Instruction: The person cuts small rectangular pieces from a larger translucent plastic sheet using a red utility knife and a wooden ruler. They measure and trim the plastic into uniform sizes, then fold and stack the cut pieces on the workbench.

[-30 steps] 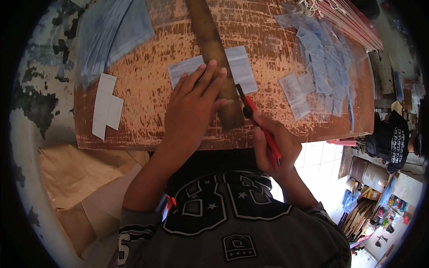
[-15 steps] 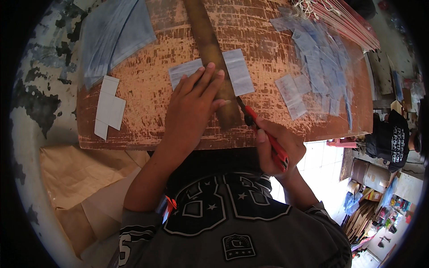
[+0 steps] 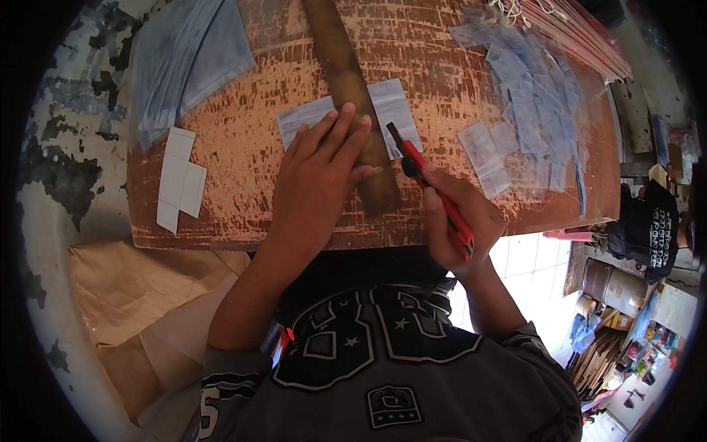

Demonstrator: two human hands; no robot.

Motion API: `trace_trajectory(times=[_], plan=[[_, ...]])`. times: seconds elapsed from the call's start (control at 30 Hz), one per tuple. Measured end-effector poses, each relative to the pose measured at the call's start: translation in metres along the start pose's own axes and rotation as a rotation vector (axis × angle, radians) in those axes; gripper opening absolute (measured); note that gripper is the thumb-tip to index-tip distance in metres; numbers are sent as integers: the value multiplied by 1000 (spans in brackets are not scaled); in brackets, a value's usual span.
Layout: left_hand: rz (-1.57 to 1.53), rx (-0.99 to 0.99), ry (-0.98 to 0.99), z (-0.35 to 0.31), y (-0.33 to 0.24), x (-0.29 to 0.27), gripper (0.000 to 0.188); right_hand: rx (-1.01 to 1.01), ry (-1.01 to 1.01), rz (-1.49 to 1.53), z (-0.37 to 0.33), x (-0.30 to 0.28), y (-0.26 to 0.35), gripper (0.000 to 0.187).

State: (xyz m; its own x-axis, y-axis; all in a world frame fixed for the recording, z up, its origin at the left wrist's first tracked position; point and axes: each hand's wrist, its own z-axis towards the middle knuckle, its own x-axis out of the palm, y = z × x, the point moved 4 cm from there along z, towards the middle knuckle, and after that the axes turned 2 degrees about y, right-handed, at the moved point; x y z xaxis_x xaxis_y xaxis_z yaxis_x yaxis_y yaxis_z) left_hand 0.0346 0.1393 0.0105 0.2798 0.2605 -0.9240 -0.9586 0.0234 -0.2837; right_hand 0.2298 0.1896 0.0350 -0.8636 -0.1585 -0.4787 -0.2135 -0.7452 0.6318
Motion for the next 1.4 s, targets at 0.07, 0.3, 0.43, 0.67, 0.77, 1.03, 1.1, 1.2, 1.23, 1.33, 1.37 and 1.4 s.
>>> trace_trajectory(times=[0.07, 0.3, 0.43, 0.67, 0.77, 1.03, 1.1, 1.2, 1.23, 1.33, 1.37, 1.4], plan=[[-8, 0, -4, 0, 0, 0, 65, 29, 22, 33, -2, 4, -3, 29], [-20, -9, -10, 0, -1, -2, 66, 31, 40, -4, 0, 7, -1, 27], [-13, -5, -11, -1, -1, -1, 66, 27, 56, -5, 1, 8, -1, 27], [-25, -13, -19, -1, 0, 0, 64, 63, 128, -24, -7, 4, 10, 25], [-5, -8, -17, -2, 0, 1, 64, 62, 130, -63, -24, -3, 17, 25], [-2, -7, 21, -3, 2, 2, 59, 78, 192, -58, -28, -19, 22, 28], [-4, -6, 19, -2, 1, 1, 59, 56, 156, -63, -23, -21, 22, 28], [-2, -4, -3, -1, 0, 0, 62, -14, 72, -73, -14, -18, 22, 28], [-1, -4, -13, -1, 0, 0, 64, -22, 51, -72, -10, -16, 21, 28], [-22, -19, -6, -2, 1, 1, 64, -13, 33, -40, -2, -7, 14, 28], [-17, -12, -11, -2, 0, 1, 64, -5, 34, -25, -1, -5, 11, 28], [-11, -6, -15, -1, 0, 1, 64, -5, 35, -21, 0, -3, 9, 28]])
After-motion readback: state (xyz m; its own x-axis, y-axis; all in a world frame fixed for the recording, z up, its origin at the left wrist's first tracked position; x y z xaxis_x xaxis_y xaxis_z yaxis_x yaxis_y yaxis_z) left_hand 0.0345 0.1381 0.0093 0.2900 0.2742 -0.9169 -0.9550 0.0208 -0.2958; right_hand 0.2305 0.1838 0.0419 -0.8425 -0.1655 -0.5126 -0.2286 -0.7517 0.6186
